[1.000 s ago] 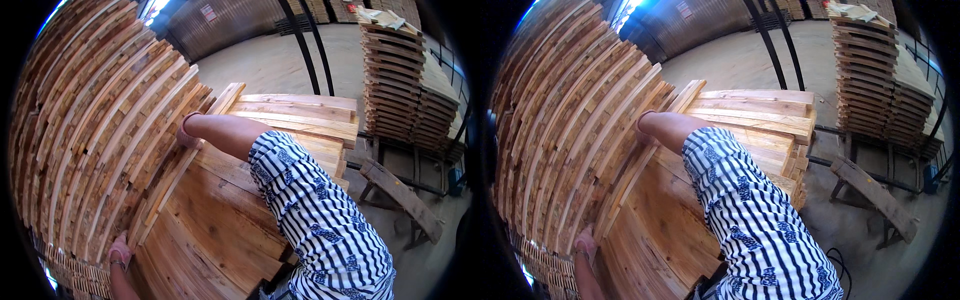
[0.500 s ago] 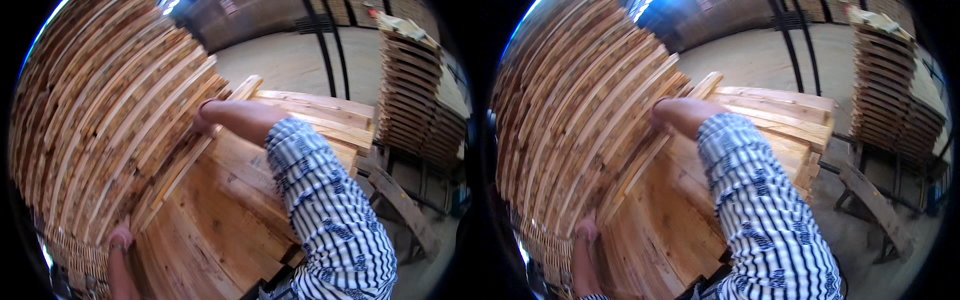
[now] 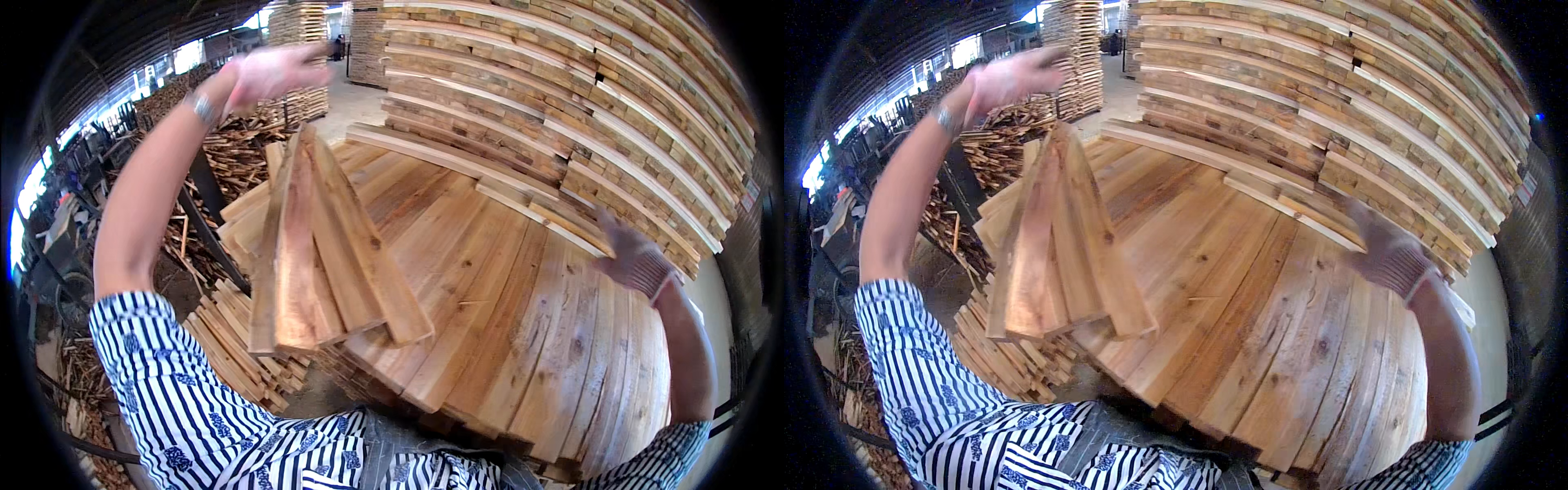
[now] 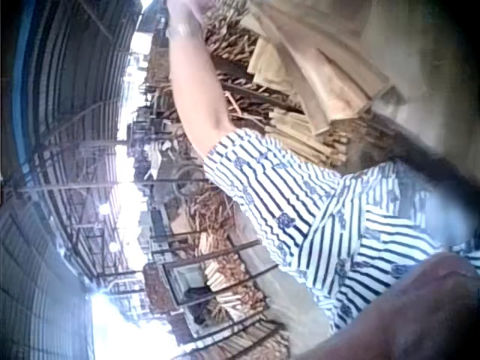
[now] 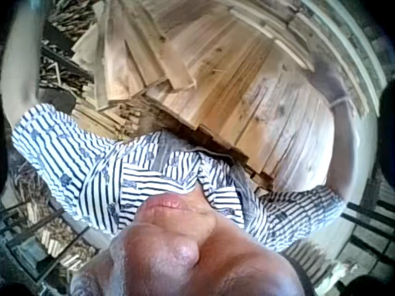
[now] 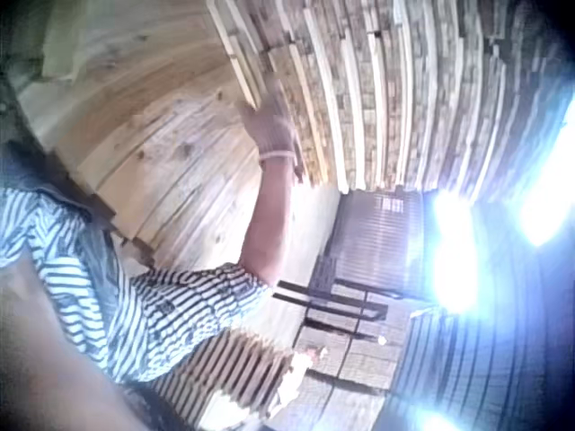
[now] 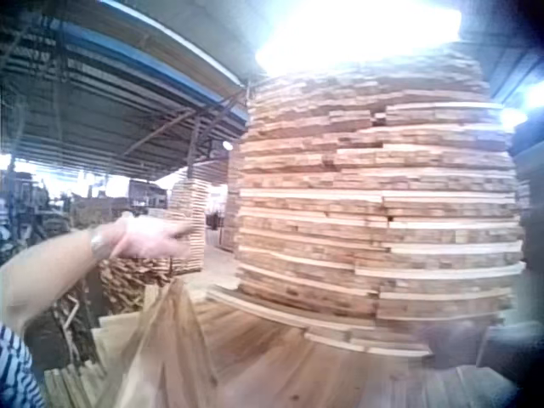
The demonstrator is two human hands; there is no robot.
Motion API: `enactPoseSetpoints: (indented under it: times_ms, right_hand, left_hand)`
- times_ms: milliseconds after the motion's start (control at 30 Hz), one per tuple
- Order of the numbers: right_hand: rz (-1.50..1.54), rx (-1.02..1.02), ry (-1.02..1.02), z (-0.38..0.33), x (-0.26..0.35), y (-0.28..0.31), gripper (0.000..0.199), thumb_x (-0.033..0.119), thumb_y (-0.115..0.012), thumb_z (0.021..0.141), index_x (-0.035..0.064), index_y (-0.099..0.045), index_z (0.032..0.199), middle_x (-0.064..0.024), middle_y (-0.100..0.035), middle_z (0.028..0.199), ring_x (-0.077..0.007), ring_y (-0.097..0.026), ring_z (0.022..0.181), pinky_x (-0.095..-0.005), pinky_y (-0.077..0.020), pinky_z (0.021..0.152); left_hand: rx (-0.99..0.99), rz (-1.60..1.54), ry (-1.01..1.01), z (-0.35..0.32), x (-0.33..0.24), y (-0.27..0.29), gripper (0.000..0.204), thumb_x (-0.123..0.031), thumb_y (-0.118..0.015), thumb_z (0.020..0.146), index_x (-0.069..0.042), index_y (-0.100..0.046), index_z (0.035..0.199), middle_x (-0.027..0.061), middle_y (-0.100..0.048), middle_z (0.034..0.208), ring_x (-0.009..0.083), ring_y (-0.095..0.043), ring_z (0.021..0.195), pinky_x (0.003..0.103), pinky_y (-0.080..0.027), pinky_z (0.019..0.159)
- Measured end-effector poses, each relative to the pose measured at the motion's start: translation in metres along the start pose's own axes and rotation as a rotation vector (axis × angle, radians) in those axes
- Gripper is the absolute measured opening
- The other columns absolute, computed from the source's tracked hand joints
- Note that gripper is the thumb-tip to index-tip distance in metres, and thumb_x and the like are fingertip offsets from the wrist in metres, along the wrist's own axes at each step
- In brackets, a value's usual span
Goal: The person picks up bundles of wooden planks from a large stack and carries them to a nearby metal rack. They place the planks onto the rack, arranging them vertically in a row.
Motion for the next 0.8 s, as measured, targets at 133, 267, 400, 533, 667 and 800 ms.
enactPoseSetpoints:
  times_ms: [133, 267, 400, 533, 667, 800]
  right_hand:
    - [0.256, 0.124, 0.304, 0.047, 0.171, 0.013, 0.094, 0.069, -0.052, 0.088, 0.0087, -0.022, 0.153, -0.0278, -0.043, 0.144, -0.0394, -0.044, 0.134, -0.0417, -0.0343, 0.114]
    - [0.236, 0.165, 0.452, 0.086, 0.278, 0.003, 0.102, 0.081, -0.030, 0.088, 0.0034, -0.018, 0.154, -0.0310, -0.045, 0.142, -0.0427, -0.047, 0.130, -0.0415, -0.0357, 0.112]
    - [0.463, 0.103, 0.380, 0.081, 0.340, -0.017, 0.088, 0.066, -0.039, 0.092, 0.0017, -0.027, 0.150, -0.0303, -0.047, 0.140, -0.0410, -0.047, 0.131, -0.0405, -0.0362, 0.110]
    - [0.614, 0.069, 0.384, 0.088, 0.369, 0.001, 0.088, 0.058, -0.049, 0.092, -0.0012, -0.021, 0.152, -0.0283, -0.042, 0.146, -0.0376, -0.044, 0.134, -0.0380, -0.0356, 0.111]
    - [0.651, 0.060, 0.298, 0.102, 0.365, 0.001, 0.093, 0.052, -0.058, 0.090, -0.0029, -0.017, 0.152, -0.0266, -0.042, 0.147, -0.0362, -0.044, 0.135, -0.0366, -0.0366, 0.110]
    - [0.561, 0.107, 0.324, 0.108, 0.360, -0.004, 0.078, 0.043, -0.061, 0.090, 0.0015, -0.031, 0.149, -0.0240, -0.051, 0.139, -0.0348, -0.053, 0.124, -0.0357, -0.0411, 0.105]
  left_hand:
    - [0.364, -0.110, 0.330, -0.090, 0.044, -0.108, 0.105, -0.076, -0.035, 0.089, 0.006, -0.014, 0.152, 0.0266, -0.036, 0.150, 0.0300, -0.039, 0.139, 0.034, -0.034, 0.113]
    - [0.286, -0.397, 0.281, -0.119, 0.033, -0.171, 0.112, -0.083, -0.023, 0.086, 0.005, -0.008, 0.153, 0.0270, -0.017, 0.158, 0.0301, -0.016, 0.149, 0.031, -0.015, 0.120]
    - [0.205, -0.681, 0.393, -0.108, -0.001, -0.178, 0.111, -0.076, -0.041, 0.085, 0.004, -0.006, 0.154, 0.0276, -0.024, 0.156, 0.0328, -0.023, 0.147, 0.034, -0.023, 0.118]
    - [-0.038, -0.971, 0.565, -0.110, 0.011, -0.167, 0.103, -0.036, -0.070, 0.081, 0.004, -0.009, 0.153, 0.0284, -0.037, 0.149, 0.0372, -0.041, 0.136, 0.035, -0.035, 0.111]
    - [-0.136, -1.120, 0.646, -0.105, -0.004, -0.154, 0.110, -0.011, -0.074, 0.072, 0.005, -0.001, 0.153, 0.0299, -0.044, 0.142, 0.0352, -0.048, 0.129, 0.037, -0.045, 0.103]
    - [-0.130, -1.067, 0.695, -0.106, 0.003, -0.155, 0.106, -0.008, -0.073, 0.071, 0.004, -0.005, 0.152, 0.0320, -0.049, 0.133, 0.0363, -0.059, 0.113, 0.038, -0.052, 0.092]
Point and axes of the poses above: each hand's wrist, its own z-axis towards the middle knuckle, its own y-axis out of the back of the hand, x = y × z, the point moved 8 cm from there along z, towards the middle knuckle
